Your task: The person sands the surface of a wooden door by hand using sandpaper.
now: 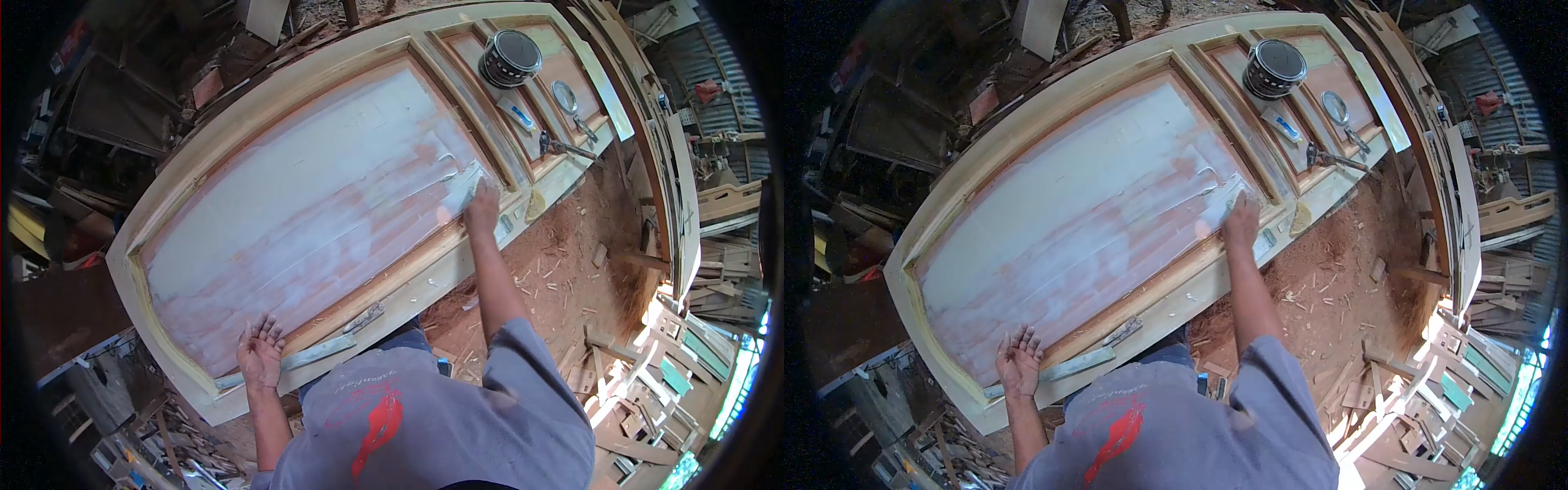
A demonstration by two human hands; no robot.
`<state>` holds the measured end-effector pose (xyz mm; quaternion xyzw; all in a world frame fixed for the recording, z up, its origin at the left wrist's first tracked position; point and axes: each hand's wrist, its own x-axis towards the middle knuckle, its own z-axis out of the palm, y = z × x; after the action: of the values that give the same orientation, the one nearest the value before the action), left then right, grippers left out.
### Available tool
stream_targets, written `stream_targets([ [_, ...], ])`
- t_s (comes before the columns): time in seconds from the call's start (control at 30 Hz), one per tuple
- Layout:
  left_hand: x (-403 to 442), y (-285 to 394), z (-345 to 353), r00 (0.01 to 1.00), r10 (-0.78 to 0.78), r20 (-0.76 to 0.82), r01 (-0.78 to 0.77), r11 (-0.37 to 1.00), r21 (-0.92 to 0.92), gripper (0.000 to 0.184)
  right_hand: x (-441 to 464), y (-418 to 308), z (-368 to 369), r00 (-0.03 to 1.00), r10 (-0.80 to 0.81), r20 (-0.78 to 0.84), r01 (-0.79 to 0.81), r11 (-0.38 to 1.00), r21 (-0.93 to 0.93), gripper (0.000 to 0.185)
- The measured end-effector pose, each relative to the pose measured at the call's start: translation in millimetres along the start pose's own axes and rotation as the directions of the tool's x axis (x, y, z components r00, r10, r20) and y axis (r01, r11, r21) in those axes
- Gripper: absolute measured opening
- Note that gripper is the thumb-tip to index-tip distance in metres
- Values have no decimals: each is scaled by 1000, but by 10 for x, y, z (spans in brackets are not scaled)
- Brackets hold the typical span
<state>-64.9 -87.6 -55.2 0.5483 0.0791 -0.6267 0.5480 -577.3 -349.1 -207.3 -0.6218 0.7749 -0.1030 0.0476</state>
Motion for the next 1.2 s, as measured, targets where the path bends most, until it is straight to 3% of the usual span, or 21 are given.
stream_targets([
  [0.13, 15, 9, 64, 1000, -16, 12, 16, 1000, 0, 53, -614, -581, 142, 998, 12, -54, -12, 1000, -6, 61],
  [0.17, 38, 1, 91, 1000, -19, 23, 19, 1000, 2, 53, -735, -601, 168, 998, -56, 30, 55, 998, 26, 60],
  [0.2, 61, 1, 131, 999, -19, 41, 19, 1000, 5, 53, -870, -732, 164, 999, -52, 15, 52, 998, 18, 55],
  [0.3, 70, 47, 212, 997, -2, 75, 1, 1000, 5, 54, -983, -975, -323, 963, -135, 232, 82, 971, 225, 43],
  [0.33, 48, 78, 248, 996, 10, 83, -10, 1000, 1, 54, -829, -1062, -610, 957, 19, 290, -119, 937, 328, 38],
  [0.4, 32, 106, 246, 996, 30, 84, -29, 1000, -9, 54, -437, -653, -702, 959, -110, 262, 10, 935, 355, 41],
  [0.43, 22, 122, 211, 997, 32, 77, -32, 999, -10, 54, -231, -319, -488, 993, -95, 74, 70, 956, 284, 39],
  [0.47, 17, 134, 177, 997, 35, 71, -34, 999, -10, 54, 23, -130, -511, 996, -65, 57, 48, 965, 257, 35],
  [0.53, 4, 135, 110, 999, 18, 36, -18, 1000, -3, 54, 497, 253, -454, 981, -80, 175, 59, 991, 119, 31],
  [0.63, -1, 120, 44, 1000, 6, 25, -6, 1000, 2, 52, 661, 194, -445, 977, -92, 190, 70, 991, 117, 29],
  [0.67, -9, 116, 24, 1000, 4, 25, -4, 1000, 3, 51, 629, 150, -431, 981, -155, 113, 138, 980, 142, 26],
  [0.73, -13, 116, 36, 1000, 12, 25, -12, 1000, -1, 51, 622, 51, -395, 966, -144, 216, 133, 989, 62, 26],
  [0.9, 15, 192, -54, 999, -12, 40, 12, 1000, -5, 52, 309, -45, -244, 948, -147, 282, 150, 989, 11, 26],
  [1.2, 48, 364, -265, 997, -33, 74, 34, 999, -12, 51, -988, -1234, -154, 951, -127, 281, 125, 992, 23, 20],
])
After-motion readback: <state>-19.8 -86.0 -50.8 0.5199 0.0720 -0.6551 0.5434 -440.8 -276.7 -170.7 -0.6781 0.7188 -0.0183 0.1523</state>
